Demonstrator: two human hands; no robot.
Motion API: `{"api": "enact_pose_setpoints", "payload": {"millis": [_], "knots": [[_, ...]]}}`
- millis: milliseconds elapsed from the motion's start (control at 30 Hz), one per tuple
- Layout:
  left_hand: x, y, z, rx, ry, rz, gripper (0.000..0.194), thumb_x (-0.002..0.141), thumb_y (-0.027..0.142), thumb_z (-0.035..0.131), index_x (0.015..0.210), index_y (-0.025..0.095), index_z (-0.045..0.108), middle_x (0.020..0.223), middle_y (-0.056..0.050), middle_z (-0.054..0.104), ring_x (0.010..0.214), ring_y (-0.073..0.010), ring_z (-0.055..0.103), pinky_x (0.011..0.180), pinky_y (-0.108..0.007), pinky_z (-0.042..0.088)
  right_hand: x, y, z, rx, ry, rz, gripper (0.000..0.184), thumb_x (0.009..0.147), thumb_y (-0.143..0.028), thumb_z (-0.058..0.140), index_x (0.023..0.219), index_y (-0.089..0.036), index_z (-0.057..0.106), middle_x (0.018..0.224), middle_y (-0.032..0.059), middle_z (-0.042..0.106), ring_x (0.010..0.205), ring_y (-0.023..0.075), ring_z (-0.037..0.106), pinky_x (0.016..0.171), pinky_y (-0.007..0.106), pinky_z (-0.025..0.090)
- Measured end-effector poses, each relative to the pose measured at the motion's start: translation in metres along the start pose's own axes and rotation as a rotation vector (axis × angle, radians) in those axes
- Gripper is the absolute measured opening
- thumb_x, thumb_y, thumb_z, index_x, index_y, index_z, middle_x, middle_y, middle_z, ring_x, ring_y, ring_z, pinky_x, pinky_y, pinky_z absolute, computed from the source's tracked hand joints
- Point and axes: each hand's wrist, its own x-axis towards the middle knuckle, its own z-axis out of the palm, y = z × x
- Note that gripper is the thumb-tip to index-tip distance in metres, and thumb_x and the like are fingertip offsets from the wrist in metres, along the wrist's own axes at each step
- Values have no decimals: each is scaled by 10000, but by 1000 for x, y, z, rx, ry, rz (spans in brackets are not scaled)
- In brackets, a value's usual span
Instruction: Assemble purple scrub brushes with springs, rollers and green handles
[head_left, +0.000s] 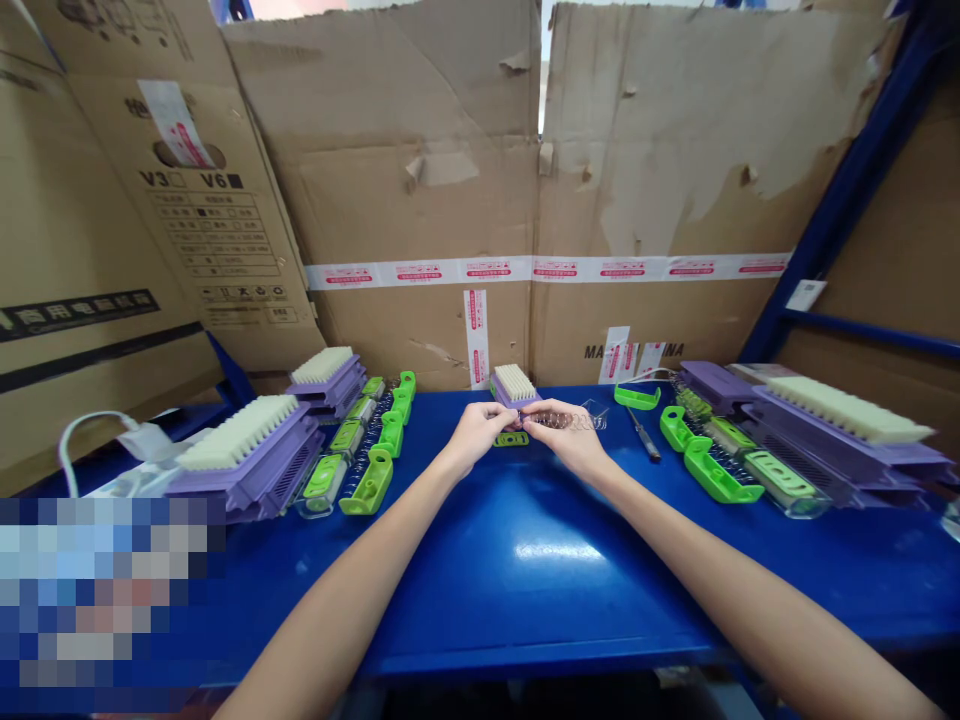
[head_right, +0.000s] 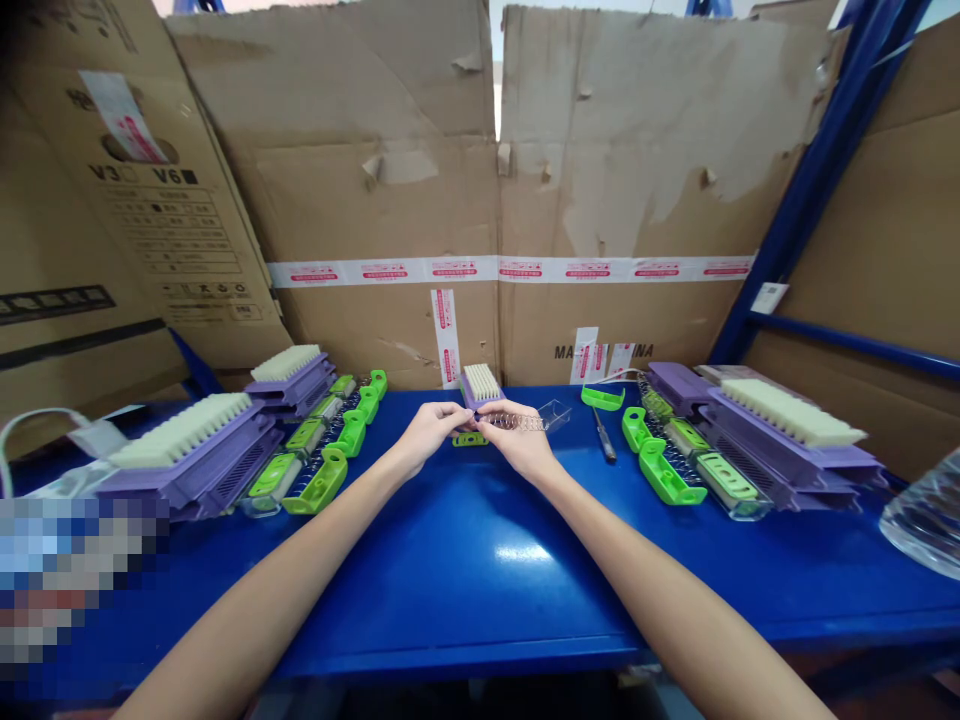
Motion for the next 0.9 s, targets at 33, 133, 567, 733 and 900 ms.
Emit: {"api": "enact_pose_setpoints", "payload": {"millis": [33, 133, 567, 733, 900], "knots": [[0, 0, 0, -10, -9, -12, 180, 709, 314, 657, 679, 137, 661, 680, -33, 684, 686, -151, 623, 681, -263, 481, 0, 1, -1, -13, -5, -6, 261, 601, -336, 739, 808, -183, 693, 793, 37, 708, 738, 179, 652, 729, 336, 524], [0, -1, 2, -15, -29, 7, 96, 677, 214, 683, 717, 129, 664, 703, -35, 694, 711, -155, 637, 723, -278, 495, 0, 1, -4, -38, -36, -23, 217, 602, -292, 724, 789, -185, 698, 855, 43, 722, 795, 188, 665, 785, 352, 521], [-4, -1, 5, -181, -4, -89, 173, 587, 157, 737, 710, 130, 619, 687, -16, 679, 652, -123, 623, 723, -277, 483, -4, -4, -2, -189, -34, -115, 242, 667, -326, 703, 862, -185, 677, 873, 39, 704, 820, 185, 645, 792, 338, 498], [-6, -1, 7, -261, -51, -125, 293, 558, 283, 801, 742, 129, 633, 741, -40, 690, 729, -150, 639, 735, -288, 474, -1, -5, -6, -187, 51, -117, 221, 670, -344, 701, 815, -178, 683, 832, 46, 694, 774, 179, 626, 739, 322, 491], [-6, 0, 5, -288, -137, -156, 285, 627, 347, 748, 786, 128, 656, 800, -66, 702, 786, -170, 651, 697, -257, 441, 2, -7, -7, -94, 0, -41, 236, 639, -346, 729, 790, -173, 681, 755, 32, 688, 683, 163, 612, 660, 303, 484]]}}
